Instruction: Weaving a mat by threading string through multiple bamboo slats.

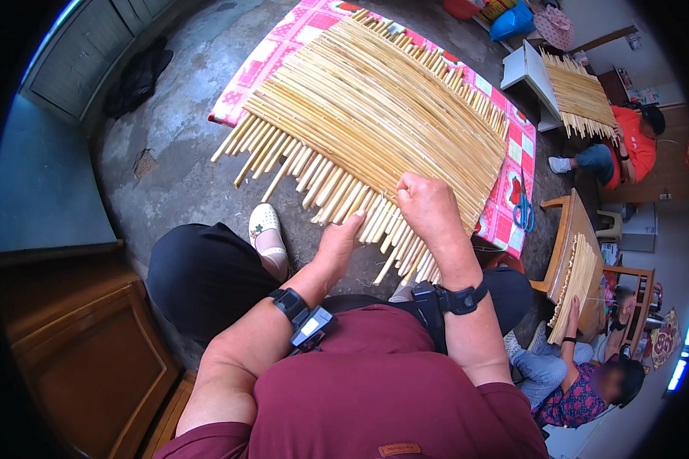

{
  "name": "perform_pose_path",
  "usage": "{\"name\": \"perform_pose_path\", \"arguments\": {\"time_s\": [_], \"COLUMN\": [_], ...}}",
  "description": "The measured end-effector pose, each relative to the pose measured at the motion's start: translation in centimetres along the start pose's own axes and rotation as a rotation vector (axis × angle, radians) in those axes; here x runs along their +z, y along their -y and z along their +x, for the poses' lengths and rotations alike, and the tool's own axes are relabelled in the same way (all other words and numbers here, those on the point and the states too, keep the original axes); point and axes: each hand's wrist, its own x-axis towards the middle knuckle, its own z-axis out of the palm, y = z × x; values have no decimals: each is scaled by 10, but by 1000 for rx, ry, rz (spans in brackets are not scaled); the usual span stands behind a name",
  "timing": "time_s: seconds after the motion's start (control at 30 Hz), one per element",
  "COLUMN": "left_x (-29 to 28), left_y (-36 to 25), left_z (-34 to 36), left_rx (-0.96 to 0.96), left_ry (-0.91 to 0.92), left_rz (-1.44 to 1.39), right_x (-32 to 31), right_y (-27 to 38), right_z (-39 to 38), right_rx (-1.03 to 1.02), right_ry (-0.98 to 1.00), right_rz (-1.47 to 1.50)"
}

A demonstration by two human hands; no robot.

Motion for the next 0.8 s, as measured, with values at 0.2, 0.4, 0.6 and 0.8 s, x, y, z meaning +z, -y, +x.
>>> {"name": "perform_pose_path", "arguments": {"time_s": [0.2, 0.4, 0.6, 0.8], "left_x": [-1, 0, -5, -5], "left_y": [0, -1, 3, 3], "left_z": [1, 1, 4, 3], "left_rx": [7, 7, 7, 12], "left_ry": [3, 9, 20, 28], "left_rz": [-3, 2, 54, 53], "right_x": [0, 2, -7, 0], "right_y": [0, -2, 7, 2], "right_z": [2, 4, 3, 4], "right_rx": [-29, -48, -5, -9], "right_ry": [18, 21, 39, 43], "right_rz": [-21, -36, -11, -32]}}
